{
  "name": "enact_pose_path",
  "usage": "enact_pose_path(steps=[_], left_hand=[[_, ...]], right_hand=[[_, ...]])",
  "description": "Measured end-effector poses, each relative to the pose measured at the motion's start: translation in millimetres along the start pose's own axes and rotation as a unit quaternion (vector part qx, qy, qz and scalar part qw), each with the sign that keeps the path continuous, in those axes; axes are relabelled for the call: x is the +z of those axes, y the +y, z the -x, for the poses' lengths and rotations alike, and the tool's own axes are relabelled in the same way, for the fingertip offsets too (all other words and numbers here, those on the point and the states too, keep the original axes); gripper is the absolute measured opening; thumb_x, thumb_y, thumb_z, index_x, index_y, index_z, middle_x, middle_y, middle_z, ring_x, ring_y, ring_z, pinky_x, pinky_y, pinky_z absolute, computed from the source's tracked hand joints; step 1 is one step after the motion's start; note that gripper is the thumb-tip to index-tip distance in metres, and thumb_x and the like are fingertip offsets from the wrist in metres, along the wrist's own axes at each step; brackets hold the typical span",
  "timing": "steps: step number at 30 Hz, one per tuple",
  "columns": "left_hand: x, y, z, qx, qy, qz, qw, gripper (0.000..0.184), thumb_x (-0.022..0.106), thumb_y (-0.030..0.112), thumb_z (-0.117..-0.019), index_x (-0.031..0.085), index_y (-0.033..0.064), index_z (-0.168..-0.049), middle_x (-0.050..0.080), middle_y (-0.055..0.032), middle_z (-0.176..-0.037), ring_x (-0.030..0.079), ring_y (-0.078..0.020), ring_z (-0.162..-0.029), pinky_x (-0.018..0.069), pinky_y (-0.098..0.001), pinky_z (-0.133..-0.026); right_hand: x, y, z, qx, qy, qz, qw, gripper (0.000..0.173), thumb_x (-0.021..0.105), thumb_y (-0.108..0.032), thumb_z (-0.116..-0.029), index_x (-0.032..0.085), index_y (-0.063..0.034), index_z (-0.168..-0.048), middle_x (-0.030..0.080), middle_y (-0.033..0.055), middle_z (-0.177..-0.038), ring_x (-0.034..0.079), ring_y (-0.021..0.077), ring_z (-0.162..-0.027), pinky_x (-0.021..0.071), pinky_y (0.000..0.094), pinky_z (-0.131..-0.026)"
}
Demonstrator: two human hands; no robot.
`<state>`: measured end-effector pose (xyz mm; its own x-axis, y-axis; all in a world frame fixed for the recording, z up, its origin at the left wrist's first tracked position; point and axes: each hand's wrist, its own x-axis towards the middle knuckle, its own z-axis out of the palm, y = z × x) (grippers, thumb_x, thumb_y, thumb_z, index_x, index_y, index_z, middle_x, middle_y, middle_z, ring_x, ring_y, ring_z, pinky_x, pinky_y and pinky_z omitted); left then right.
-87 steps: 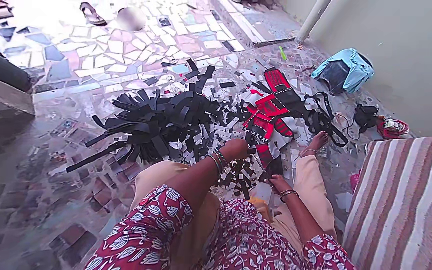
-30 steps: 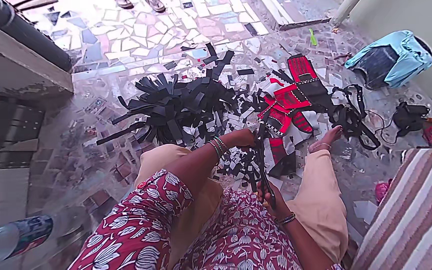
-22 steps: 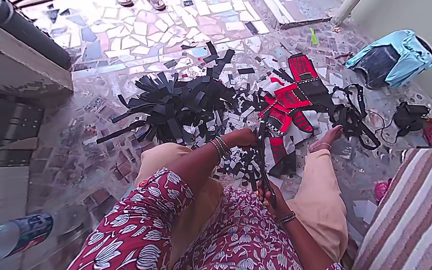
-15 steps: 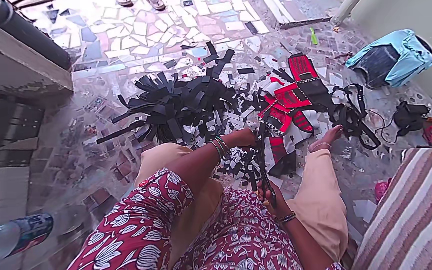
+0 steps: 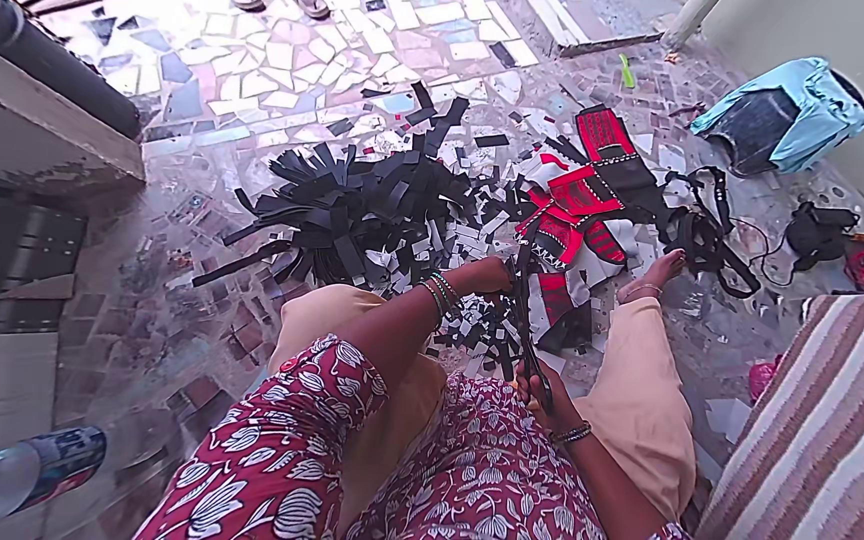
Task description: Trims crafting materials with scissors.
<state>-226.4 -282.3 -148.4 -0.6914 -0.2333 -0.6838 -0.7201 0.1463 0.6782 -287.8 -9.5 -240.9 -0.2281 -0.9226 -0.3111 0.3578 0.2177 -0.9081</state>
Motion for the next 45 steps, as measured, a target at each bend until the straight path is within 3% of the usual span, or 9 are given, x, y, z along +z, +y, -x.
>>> enact_pose_path(steps=[7,13,19,23,29,45], left_hand=[[0.2,-2.5,-2.8,-0.004,0.003,0.005,1.0,0.023,0.052,0.016,-0.1067,0.066,-0.002,-0.105,0.062,-0.0058,-0.07,0.05,-0.0073,-0.05,0.0415,-0.0224,-0.05],[0.3,-1.5,-1.3,-0.009,0.003,0.004,1.0,0.023,0.052,0.016,-0.1066,0.066,-0.0016,-0.104,0.061,-0.0053,-0.069,0.05,-0.0068,-0.05,0.0413,-0.0219,-0.05],[1.9,-4.2,-2.8,0.017,0.01,-0.003,1.0,0.023,0.051,0.016,-0.1077,0.065,-0.0028,-0.111,0.061,-0.0086,-0.079,0.053,-0.0102,-0.058,0.046,-0.0262,-0.057],[1.3,-2.3,-1.2,0.016,0.006,-0.021,1.0,0.026,0.05,0.015,-0.1085,0.063,-0.0018,-0.122,0.063,-0.0106,-0.084,0.054,-0.0112,-0.06,0.0475,-0.0271,-0.059],[5.5,-3.9,-4.6,0.013,-0.001,-0.031,0.999,0.022,0.052,0.014,-0.107,0.065,-0.002,-0.113,0.06,-0.0079,-0.078,0.053,-0.0104,-0.059,0.0461,-0.0266,-0.058],[9.3,-3.1,-4.7,0.002,-0.009,-0.04,0.999,0.021,0.053,0.015,-0.1068,0.066,-0.0013,-0.112,0.061,-0.008,-0.08,0.052,-0.0106,-0.06,0.0458,-0.0271,-0.059]], right_hand=[[1.5,-2.5,0.2,0.01,0.008,-0.011,1.0,0.06,0.074,-0.067,-0.0792,0.058,-0.012,-0.098,0.055,-0.0118,-0.065,0.053,0.0004,-0.052,0.0485,0.0187,-0.052],[1.9,-4.1,1.5,0.007,0.018,-0.013,1.0,0.039,0.07,-0.049,-0.0915,0.059,-0.0118,-0.097,0.053,-0.0126,-0.064,0.052,-0.0001,-0.051,0.048,0.0177,-0.052],[0.9,-2.7,1.0,-0.003,0.018,-0.013,1.0,0.047,0.072,-0.057,-0.0875,0.059,-0.0127,-0.096,0.054,-0.0121,-0.064,0.053,0.0001,-0.052,0.0483,0.0183,-0.051],[-1.2,0.1,0.4,-0.006,0.012,-0.01,1.0,0.054,0.072,-0.064,-0.0836,0.059,-0.0129,-0.098,0.055,-0.0125,-0.065,0.053,0.0,-0.052,0.0487,0.0183,-0.051],[-1.8,5.1,0.0,-0.013,0.0,-0.016,1.0,0.063,0.071,-0.071,-0.0782,0.058,-0.0132,-0.1,0.057,-0.0122,-0.067,0.055,0.0001,-0.054,0.0496,0.0187,-0.053],[-1.0,2.7,0.9,-0.01,0.005,-0.006,1.0,0.063,0.07,-0.071,-0.0795,0.058,-0.0124,-0.099,0.055,-0.0122,-0.066,0.053,0.0005,-0.053,0.0489,0.0188,-0.052]])
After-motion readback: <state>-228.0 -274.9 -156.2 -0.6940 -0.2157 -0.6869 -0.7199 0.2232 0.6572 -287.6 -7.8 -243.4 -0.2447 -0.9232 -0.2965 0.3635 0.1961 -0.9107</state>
